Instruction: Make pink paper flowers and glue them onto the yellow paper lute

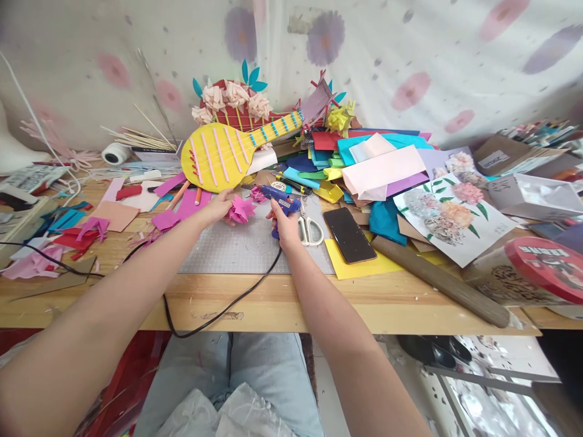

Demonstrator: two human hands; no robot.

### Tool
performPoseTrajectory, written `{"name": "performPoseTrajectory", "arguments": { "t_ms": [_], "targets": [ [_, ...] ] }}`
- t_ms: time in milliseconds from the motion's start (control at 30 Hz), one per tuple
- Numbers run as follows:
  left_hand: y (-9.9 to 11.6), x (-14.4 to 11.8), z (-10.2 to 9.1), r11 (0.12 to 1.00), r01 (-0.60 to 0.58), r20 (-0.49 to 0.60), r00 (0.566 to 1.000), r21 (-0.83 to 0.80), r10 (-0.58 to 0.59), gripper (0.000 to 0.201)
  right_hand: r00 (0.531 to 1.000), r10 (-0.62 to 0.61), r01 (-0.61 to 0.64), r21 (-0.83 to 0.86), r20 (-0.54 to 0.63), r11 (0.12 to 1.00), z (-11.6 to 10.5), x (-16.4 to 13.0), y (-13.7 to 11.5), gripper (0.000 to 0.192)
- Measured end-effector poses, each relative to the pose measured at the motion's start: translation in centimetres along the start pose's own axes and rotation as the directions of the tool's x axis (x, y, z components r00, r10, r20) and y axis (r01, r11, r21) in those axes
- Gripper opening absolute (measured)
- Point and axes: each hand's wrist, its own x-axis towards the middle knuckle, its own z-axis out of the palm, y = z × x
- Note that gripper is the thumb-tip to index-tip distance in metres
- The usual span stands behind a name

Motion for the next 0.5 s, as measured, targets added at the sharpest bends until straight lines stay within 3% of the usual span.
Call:
{"name": "performPoseTrajectory", "arguments": {
  "t_ms": [133, 300, 400, 500],
  "targets": [
    [-0.7, 0.3, -0.8, 0.950, -0.075, -0.105, 0.988, 0.303, 0.112, 0.055, 1.000, 0.001, -0.001, 0.015, 0.000, 1.000, 0.0, 0.0, 0.0, 0.042],
    [-0.3, -0.2, -2.8, 0.734, -0.060, -0.232, 0.928, 0.676, 0.290, 0.043, 1.000, -0.003, 0.003, 0.000, -0.007, 1.000, 0.1, -0.1, 0.0, 0.041],
    [-0.4, -1.0, -4.6, 0.694, -0.010, -0.283, 0.909, 0.720, 0.307, 0.041, 1.000, -0.015, 0.015, 0.007, -0.009, 1.000, 0.1, -0.1, 0.0, 0.041],
    [-1.1, -2.2, -6.7, 0.723, -0.020, -0.329, 0.882, 0.690, 0.338, 0.029, 1.000, -0.012, 0.012, 0.014, 0.009, 1.000, 0.1, -0.1, 0.0, 0.041]
  ]
}}
